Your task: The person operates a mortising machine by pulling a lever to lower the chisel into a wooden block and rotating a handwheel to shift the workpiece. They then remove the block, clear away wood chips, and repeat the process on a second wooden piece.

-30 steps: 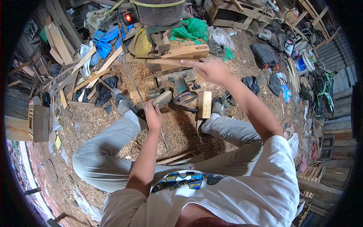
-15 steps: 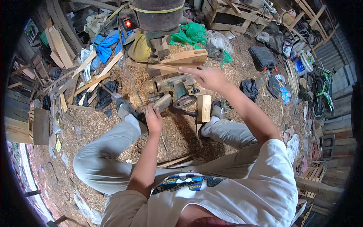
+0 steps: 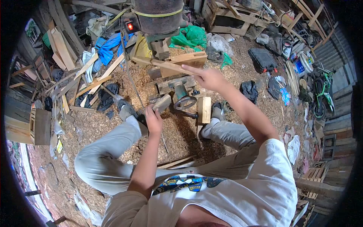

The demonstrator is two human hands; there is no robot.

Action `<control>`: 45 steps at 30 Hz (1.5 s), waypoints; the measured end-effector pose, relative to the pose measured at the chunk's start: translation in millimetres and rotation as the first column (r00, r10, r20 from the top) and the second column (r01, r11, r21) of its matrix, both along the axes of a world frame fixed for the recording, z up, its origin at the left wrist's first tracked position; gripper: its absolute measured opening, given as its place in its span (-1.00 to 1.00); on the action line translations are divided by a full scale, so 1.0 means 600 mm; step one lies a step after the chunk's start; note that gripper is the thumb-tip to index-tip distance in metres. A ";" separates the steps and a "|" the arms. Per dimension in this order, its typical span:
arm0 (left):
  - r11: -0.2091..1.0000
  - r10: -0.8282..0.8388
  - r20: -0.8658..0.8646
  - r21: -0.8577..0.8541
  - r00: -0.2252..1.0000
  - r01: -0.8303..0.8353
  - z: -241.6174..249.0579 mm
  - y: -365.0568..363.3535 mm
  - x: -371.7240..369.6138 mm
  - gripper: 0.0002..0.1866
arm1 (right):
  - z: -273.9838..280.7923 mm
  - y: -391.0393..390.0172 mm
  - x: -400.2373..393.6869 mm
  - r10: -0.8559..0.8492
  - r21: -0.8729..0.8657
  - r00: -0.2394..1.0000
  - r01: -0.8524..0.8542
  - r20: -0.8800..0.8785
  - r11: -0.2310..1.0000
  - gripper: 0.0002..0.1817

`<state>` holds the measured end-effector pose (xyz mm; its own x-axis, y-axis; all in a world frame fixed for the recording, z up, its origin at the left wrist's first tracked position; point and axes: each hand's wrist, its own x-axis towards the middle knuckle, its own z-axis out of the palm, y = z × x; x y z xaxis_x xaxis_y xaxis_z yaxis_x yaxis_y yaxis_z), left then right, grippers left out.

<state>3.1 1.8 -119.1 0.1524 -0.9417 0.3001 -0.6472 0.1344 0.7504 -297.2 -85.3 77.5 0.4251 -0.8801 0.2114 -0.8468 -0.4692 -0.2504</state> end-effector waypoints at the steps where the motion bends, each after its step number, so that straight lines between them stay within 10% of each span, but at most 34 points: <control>1: 1.000 -0.003 0.003 0.002 1.000 0.003 -0.001 0.004 0.000 -0.68 | 0.004 -0.004 -0.002 -0.002 0.074 0.999 0.005 -0.036 0.997 -0.30; 27: 1.000 0.017 0.003 -0.014 1.000 -0.017 -0.015 -0.014 -0.003 -0.67 | -0.009 0.134 -0.016 0.007 0.174 0.995 0.012 -0.103 0.985 -0.37; 32: 0.999 0.036 0.006 -0.005 0.999 -0.036 -0.013 -0.022 -0.007 -0.68 | -0.067 0.284 -0.041 -0.224 0.103 0.875 0.199 0.430 0.975 -0.33; 45: 0.997 0.076 -0.069 -0.026 0.995 -0.078 0.016 -0.015 0.003 -0.67 | -0.068 0.308 0.037 -0.422 0.180 0.660 0.404 0.622 0.897 -0.31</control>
<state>4.8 -7.0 -109.8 0.2446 -0.9175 0.3135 -0.6043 0.1086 0.7893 -274.7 99.3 36.6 -0.2091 -0.9406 0.2674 -0.5900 -0.0967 -0.8016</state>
